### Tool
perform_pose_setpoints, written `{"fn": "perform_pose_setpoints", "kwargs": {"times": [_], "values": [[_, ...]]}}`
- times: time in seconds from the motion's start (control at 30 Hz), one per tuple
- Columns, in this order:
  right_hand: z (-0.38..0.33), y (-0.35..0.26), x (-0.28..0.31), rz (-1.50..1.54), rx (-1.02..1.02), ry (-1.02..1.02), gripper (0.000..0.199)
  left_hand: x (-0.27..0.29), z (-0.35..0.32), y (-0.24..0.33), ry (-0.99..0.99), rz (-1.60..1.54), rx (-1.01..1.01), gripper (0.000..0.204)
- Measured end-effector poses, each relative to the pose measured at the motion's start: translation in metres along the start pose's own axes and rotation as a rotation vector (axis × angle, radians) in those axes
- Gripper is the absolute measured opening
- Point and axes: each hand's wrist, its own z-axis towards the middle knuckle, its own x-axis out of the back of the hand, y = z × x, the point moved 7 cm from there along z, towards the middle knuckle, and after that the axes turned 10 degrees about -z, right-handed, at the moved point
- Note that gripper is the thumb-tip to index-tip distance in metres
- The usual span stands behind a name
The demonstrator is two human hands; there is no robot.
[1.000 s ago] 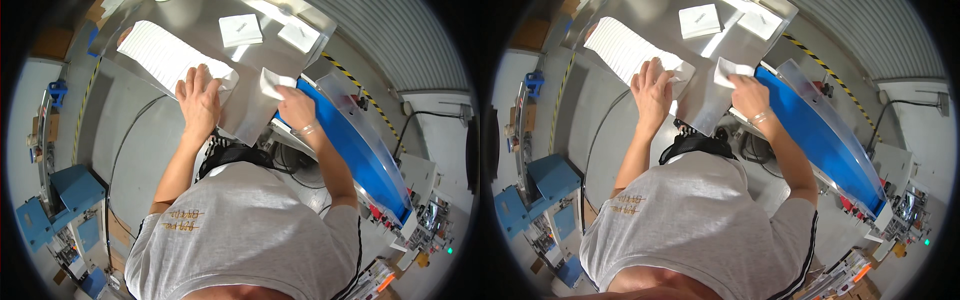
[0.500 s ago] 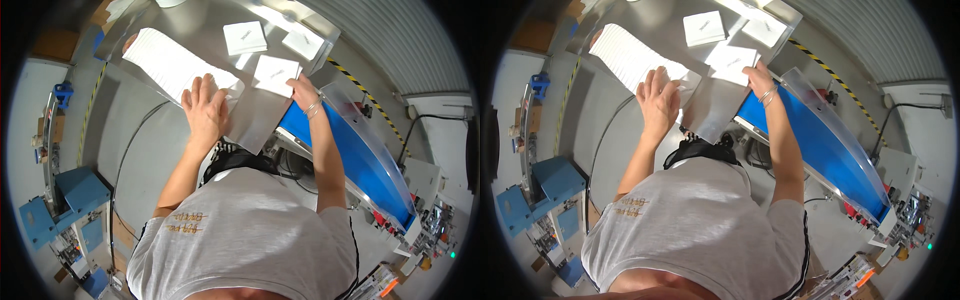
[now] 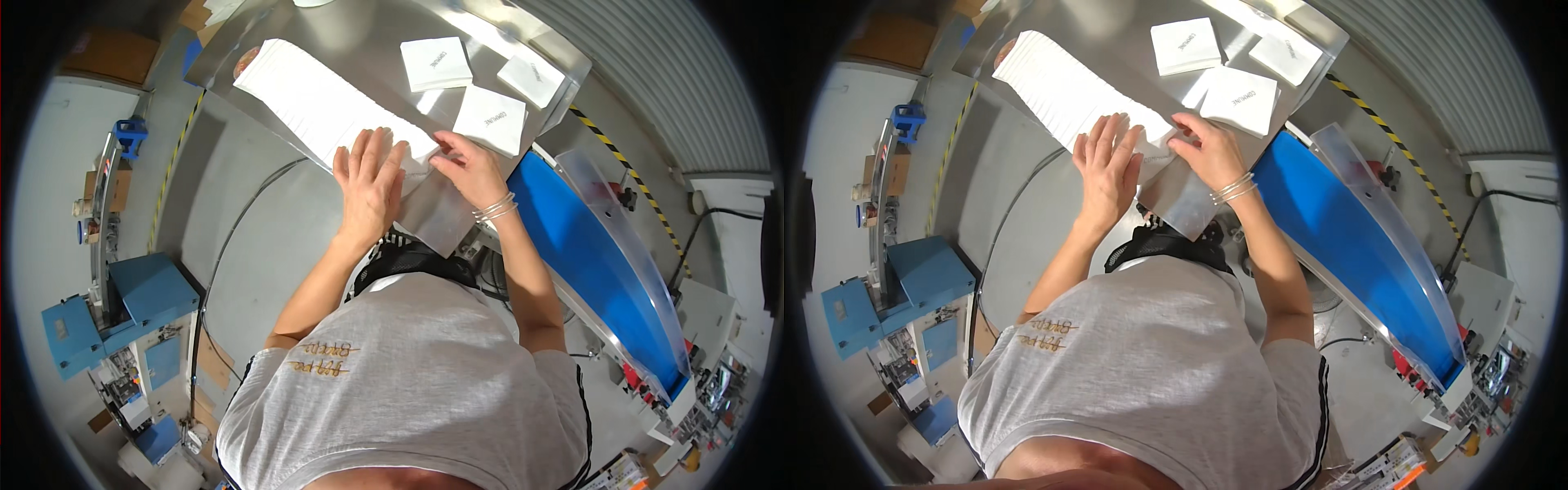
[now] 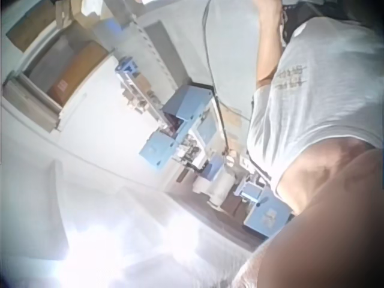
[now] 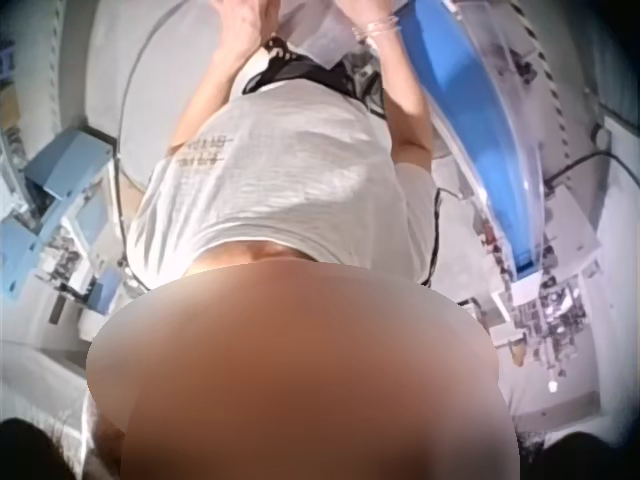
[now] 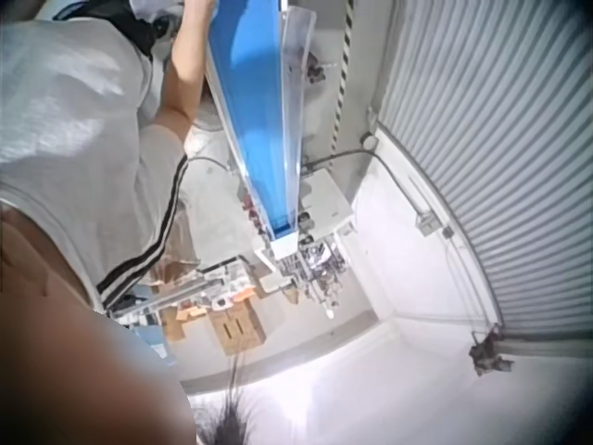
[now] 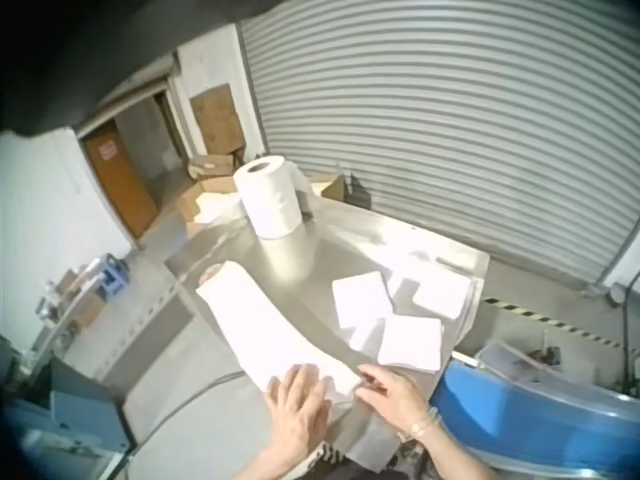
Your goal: Taking stacks of square paper napkins from a production station and placing them onto a moving conveyor belt for packaging.
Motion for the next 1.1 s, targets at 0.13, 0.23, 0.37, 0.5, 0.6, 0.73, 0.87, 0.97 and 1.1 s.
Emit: {"fn": "perform_pose_setpoints", "kwargs": {"times": [0.13,0.23,0.37,0.5,0.6,0.73,0.87,0.97,1.1], "values": [[0.003,0.008,-0.007,0.066,-0.006,-0.012,0.04,0.003,-0.003,-0.002,0.011,-0.026,-0.033,0.044],[0.002,0.004,-0.004,0.07,0.057,-0.008,0.042,0.002,-0.004,-0.001,0.008,-0.023,-0.059,0.042],[0.0,-0.006,0.001,0.066,0.1,-0.019,0.044,0.001,-0.005,-0.005,0.006,-0.041,-0.079,0.042],[0.004,-0.007,-0.002,0.067,0.163,-0.114,0.043,0.005,-0.003,-0.005,-0.011,-0.081,-0.095,0.039],[0.006,-0.008,-0.002,0.081,0.161,-0.19,0.044,0.006,-0.002,-0.005,-0.023,-0.096,-0.115,0.037],[0.005,-0.008,-0.001,0.08,0.18,-0.291,0.045,0.007,-0.002,-0.003,-0.05,-0.106,-0.138,0.036],[0.006,-0.014,-0.001,0.043,0.158,-0.315,0.047,0.009,-0.002,-0.002,-0.057,-0.08,-0.151,0.034],[0.012,-0.011,-0.005,0.047,0.189,-0.348,0.041,0.01,-0.002,-0.002,-0.09,-0.065,-0.164,0.033],[0.025,-0.01,-0.01,-0.079,0.33,-0.22,0.026,0.017,0.004,-0.009,-0.094,-0.069,-0.079,0.025]]}}
